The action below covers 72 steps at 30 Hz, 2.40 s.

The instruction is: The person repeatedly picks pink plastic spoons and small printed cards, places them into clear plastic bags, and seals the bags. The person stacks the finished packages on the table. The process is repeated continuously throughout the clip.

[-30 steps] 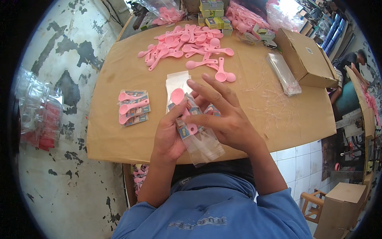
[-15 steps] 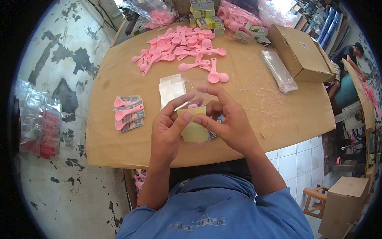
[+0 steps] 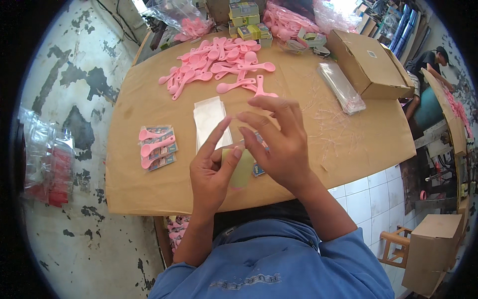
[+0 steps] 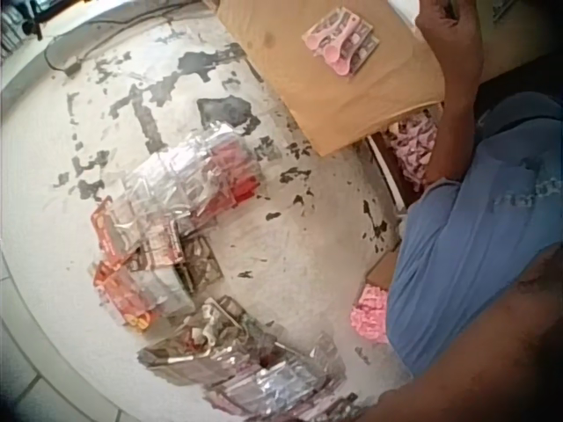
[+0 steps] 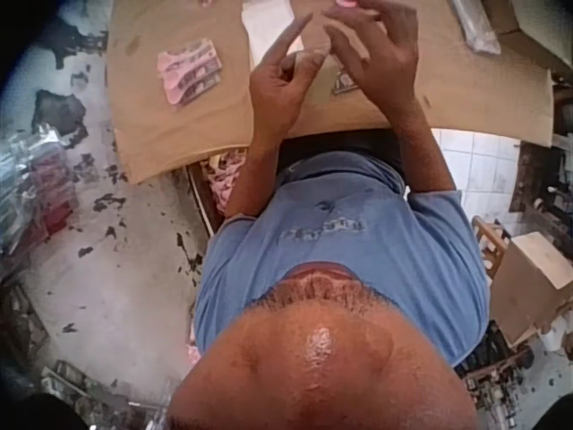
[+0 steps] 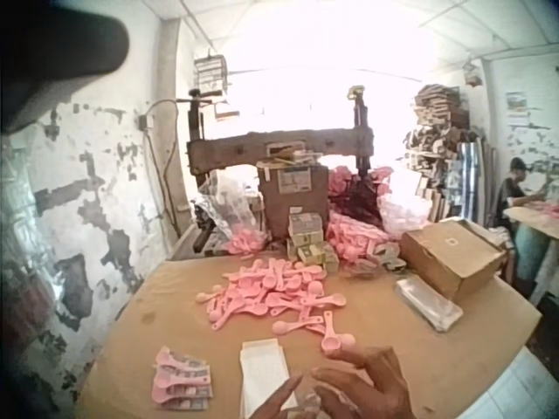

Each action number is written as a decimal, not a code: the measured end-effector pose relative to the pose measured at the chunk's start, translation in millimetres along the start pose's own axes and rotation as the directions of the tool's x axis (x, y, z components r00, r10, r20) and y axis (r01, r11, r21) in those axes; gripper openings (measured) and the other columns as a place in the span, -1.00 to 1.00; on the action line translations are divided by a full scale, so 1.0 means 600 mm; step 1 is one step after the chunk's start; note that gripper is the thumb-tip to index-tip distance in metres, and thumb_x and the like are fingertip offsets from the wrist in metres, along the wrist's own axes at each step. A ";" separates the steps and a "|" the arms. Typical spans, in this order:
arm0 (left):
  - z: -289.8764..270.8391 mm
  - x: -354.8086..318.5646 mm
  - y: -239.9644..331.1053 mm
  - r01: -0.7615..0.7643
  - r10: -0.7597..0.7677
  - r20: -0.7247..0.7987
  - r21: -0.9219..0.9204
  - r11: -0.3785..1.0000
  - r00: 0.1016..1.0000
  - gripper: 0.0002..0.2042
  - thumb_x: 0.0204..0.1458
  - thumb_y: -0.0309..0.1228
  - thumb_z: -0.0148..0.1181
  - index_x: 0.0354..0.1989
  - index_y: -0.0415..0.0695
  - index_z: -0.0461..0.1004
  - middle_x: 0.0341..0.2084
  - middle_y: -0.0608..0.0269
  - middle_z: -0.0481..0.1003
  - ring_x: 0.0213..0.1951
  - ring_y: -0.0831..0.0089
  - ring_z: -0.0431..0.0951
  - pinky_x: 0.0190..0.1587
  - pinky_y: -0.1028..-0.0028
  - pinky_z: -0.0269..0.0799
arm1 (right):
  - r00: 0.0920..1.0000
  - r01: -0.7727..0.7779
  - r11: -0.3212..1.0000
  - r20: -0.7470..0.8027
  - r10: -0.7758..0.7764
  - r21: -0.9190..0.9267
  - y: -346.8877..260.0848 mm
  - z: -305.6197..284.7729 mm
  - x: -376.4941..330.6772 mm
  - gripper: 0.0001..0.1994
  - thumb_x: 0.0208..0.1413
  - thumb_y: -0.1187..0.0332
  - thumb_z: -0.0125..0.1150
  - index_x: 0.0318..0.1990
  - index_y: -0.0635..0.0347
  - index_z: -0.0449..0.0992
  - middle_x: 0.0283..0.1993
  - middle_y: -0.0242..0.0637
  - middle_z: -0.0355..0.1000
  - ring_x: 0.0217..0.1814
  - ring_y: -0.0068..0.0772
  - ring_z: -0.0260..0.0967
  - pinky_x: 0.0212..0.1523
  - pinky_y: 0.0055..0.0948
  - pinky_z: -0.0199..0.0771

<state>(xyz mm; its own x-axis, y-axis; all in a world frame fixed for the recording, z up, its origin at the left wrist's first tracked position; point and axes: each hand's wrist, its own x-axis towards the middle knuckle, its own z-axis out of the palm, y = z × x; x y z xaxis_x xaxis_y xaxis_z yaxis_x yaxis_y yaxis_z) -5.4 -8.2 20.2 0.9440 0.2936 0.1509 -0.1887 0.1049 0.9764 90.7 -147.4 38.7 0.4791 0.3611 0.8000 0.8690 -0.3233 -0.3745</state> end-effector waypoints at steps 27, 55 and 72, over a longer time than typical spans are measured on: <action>-0.019 0.003 0.003 0.137 -0.137 0.014 -0.195 0.971 0.990 -0.71 0.30 -0.41 0.20 0.09 -0.31 0.46 -0.06 -0.03 0.65 -0.14 0.45 0.68 -0.25 0.49 0.67 | 0.807 -0.375 0.256 0.177 0.564 0.891 0.102 -0.055 -0.034 -0.90 0.18 0.63 0.01 -0.24 0.27 0.45 -0.20 -0.19 0.50 -0.27 -0.53 0.42 -0.24 -0.52 0.43; -0.051 -0.003 -0.012 -0.040 0.035 -0.029 -0.181 0.983 0.999 -0.83 0.26 -0.56 0.21 -0.03 -0.32 0.56 -0.20 0.06 0.67 -0.16 0.50 0.66 -0.06 0.53 0.57 | 0.750 -0.656 0.319 0.543 0.378 0.684 0.007 -0.012 -0.030 -0.90 0.28 0.45 0.28 -0.14 0.29 0.61 -0.24 -0.43 0.51 -0.23 -0.68 0.40 -0.20 -0.60 0.40; -0.055 -0.001 -0.023 -0.003 0.005 0.025 -0.082 0.997 1.000 -0.86 0.24 -0.57 0.18 -0.07 -0.27 0.47 -0.31 0.16 0.65 -0.26 0.54 0.62 -0.15 0.52 0.55 | 0.743 -0.667 0.479 0.555 0.374 0.571 0.012 -0.028 -0.032 -0.89 0.22 0.51 0.31 -0.13 0.26 0.56 -0.23 -0.45 0.45 -0.29 -0.74 0.34 -0.31 -0.70 0.35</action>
<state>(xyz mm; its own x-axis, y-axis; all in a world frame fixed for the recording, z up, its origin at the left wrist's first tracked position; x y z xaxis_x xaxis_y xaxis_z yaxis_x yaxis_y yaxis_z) -12.4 21.3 1.7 0.9494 0.2703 0.1598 -0.2132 0.1816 0.9600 85.6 -171.5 28.3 0.7497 0.6327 0.1941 0.1666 0.1035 -0.9806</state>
